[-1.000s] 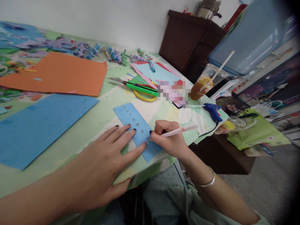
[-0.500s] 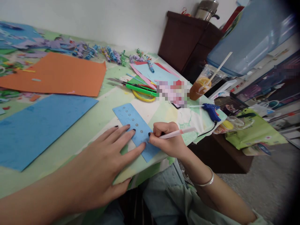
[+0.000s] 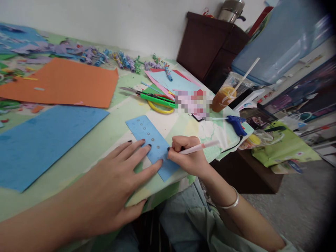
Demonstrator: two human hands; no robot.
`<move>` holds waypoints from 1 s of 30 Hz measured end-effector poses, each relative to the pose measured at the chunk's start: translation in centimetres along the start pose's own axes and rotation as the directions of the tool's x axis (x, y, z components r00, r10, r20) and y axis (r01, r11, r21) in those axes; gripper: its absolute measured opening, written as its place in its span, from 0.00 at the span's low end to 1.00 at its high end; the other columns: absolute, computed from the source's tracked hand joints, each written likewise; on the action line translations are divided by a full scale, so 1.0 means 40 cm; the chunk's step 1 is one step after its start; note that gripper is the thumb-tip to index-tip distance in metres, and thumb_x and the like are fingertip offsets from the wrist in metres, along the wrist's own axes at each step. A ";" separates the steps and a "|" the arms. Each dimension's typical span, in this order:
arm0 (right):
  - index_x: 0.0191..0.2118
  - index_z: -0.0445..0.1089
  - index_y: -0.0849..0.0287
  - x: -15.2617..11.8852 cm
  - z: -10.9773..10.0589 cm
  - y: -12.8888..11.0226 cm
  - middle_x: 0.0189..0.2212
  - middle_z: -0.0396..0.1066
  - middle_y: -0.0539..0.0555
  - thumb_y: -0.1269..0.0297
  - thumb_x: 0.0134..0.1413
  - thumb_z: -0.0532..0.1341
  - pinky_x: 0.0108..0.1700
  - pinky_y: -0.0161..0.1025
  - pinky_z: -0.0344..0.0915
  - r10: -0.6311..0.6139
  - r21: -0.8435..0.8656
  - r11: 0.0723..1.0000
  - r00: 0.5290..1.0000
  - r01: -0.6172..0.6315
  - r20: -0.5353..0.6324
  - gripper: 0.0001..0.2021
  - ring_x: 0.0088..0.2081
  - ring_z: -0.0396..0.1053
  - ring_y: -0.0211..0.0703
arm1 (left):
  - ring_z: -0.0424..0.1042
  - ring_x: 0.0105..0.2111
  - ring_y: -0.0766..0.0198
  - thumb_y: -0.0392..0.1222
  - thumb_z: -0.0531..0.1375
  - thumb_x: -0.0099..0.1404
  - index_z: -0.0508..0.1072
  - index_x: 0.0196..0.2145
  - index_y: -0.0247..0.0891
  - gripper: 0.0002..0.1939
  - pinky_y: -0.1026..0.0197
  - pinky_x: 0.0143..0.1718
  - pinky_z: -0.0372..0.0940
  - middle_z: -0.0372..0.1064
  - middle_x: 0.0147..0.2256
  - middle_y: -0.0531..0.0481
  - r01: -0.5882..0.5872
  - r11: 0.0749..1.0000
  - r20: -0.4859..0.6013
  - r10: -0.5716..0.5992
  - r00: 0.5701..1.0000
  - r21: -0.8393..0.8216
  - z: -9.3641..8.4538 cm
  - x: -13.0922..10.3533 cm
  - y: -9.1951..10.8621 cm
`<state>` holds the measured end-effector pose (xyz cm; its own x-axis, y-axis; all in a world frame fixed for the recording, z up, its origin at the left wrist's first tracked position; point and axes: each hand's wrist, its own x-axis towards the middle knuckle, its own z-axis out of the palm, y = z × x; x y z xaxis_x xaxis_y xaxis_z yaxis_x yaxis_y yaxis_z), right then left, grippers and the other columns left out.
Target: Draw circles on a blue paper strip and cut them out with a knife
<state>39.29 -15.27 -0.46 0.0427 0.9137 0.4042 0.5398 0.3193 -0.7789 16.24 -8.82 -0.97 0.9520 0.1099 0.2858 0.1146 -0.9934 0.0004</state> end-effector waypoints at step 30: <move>0.20 0.49 0.56 0.000 0.000 0.002 0.16 0.49 0.42 0.72 0.48 0.59 0.23 0.32 0.47 0.020 -0.091 0.996 1.000 -0.021 -0.017 0.16 0.20 0.47 0.30 | 0.61 0.62 0.30 0.46 0.61 0.59 0.62 0.66 0.42 0.37 0.30 0.56 0.63 0.63 0.60 0.30 0.000 1.000 -0.001 0.000 1.000 0.000 0.001 0.000 -0.001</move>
<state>39.34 -15.23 -0.51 0.0674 0.9154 0.3968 0.6134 0.2757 -0.7401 16.24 -8.78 -1.02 0.9516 0.1103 0.2869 0.1150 -0.9934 0.0006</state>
